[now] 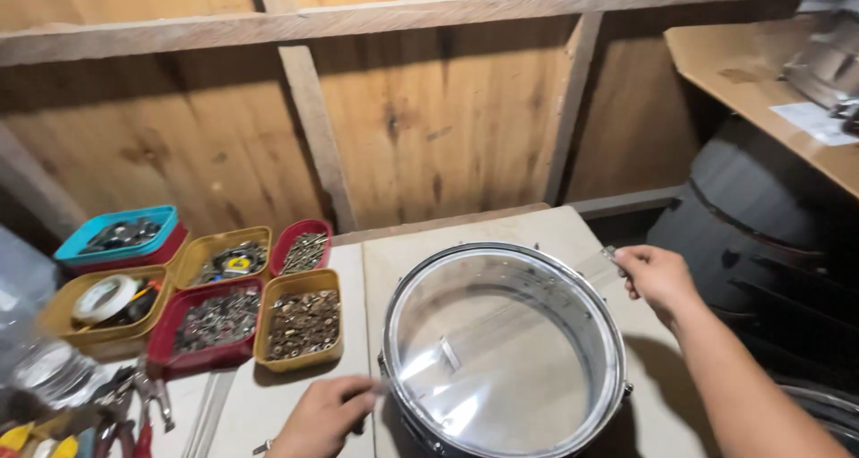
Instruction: Installing and adjusting snare wires on a snare drum using a screwdriver
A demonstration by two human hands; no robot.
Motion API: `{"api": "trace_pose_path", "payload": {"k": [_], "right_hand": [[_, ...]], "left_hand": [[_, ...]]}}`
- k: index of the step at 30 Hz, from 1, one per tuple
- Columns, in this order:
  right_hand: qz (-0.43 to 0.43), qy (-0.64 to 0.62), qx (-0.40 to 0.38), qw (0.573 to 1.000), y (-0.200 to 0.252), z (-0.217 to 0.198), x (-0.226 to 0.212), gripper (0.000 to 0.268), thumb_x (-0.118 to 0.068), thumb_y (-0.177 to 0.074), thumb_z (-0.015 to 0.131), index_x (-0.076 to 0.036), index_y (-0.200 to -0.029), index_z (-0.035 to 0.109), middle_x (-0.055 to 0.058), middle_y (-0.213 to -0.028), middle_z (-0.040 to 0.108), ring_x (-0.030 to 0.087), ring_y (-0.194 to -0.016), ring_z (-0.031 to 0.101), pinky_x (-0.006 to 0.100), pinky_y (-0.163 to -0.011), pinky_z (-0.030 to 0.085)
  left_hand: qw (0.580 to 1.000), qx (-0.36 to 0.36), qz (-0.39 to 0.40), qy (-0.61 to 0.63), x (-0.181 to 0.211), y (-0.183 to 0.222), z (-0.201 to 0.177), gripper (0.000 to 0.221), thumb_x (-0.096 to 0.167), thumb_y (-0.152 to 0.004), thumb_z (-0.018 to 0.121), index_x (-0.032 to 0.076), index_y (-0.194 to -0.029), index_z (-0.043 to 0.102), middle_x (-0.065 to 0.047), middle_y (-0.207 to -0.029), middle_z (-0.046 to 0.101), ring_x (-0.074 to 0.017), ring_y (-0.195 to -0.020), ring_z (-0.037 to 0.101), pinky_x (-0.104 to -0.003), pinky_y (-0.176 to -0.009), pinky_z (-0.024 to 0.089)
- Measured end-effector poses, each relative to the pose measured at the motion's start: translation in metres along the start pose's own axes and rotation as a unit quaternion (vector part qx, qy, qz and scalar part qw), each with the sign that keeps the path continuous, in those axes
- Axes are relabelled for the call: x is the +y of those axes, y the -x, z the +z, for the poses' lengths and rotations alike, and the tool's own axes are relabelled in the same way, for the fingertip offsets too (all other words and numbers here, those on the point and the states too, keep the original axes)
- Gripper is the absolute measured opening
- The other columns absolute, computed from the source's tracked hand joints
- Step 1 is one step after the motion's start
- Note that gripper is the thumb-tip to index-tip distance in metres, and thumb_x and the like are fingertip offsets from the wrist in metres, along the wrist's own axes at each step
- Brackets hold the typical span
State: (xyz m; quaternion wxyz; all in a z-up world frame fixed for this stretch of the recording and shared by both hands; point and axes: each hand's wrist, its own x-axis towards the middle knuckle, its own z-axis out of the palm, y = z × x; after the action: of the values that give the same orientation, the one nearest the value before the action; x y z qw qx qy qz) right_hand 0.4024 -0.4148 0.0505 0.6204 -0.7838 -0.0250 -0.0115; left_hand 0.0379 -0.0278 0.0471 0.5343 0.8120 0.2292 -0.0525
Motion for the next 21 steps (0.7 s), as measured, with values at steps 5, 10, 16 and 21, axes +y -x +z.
{"api": "trace_pose_path", "payload": {"k": [5,10,16,21], "right_hand": [[0.047,-0.008,0.016,0.999,-0.036,0.014,0.014,0.019,-0.018,-0.1,0.071,-0.004,-0.114,0.075,0.01,-0.081,0.064,0.017,-0.06,0.057,0.03,-0.054,0.052],[-0.003,0.398,-0.058,0.916,-0.023,0.028,-0.002,0.051,-0.043,-0.088,0.065,-0.02,-0.133,0.072,0.014,-0.133,0.072,0.036,-0.124,0.066,0.043,-0.105,0.049],[-0.293,0.239,-0.206,0.903,0.057,0.096,-0.016,0.026,-0.032,-0.087,0.071,-0.023,-0.11,0.08,-0.003,-0.114,0.081,0.017,-0.106,0.074,0.032,-0.1,0.051],[-0.388,0.187,-0.423,0.797,0.156,0.146,-0.088,0.035,-0.035,-0.1,0.055,-0.013,-0.118,0.075,0.005,-0.121,0.079,0.024,-0.111,0.073,0.037,-0.098,0.051]], "left_hand": [[0.974,0.053,-0.039,0.218,0.021,-0.004,0.027,0.038,-0.004,-0.08,0.061,-0.008,-0.108,0.086,-0.015,-0.073,0.072,-0.02,-0.056,0.054,-0.031,-0.054,0.046],[0.953,0.154,-0.045,0.256,0.029,0.001,0.035,0.026,-0.004,-0.081,0.071,-0.006,-0.102,0.086,-0.014,-0.081,0.077,-0.0216,-0.057,0.055,-0.032,-0.055,0.049],[0.937,0.168,-0.051,0.303,0.038,-0.005,0.04,0.037,-0.008,-0.077,0.049,-0.009,-0.096,0.082,-0.02,-0.068,0.066,-0.0228,-0.055,0.057,-0.032,-0.052,0.046],[0.966,0.168,-0.024,0.195,0.069,0.001,0.038,0.031,0.002,-0.076,0.069,0.002,-0.102,0.086,-0.009,-0.094,0.084,-0.0146,-0.08,0.069,-0.024,-0.076,0.054]]}}
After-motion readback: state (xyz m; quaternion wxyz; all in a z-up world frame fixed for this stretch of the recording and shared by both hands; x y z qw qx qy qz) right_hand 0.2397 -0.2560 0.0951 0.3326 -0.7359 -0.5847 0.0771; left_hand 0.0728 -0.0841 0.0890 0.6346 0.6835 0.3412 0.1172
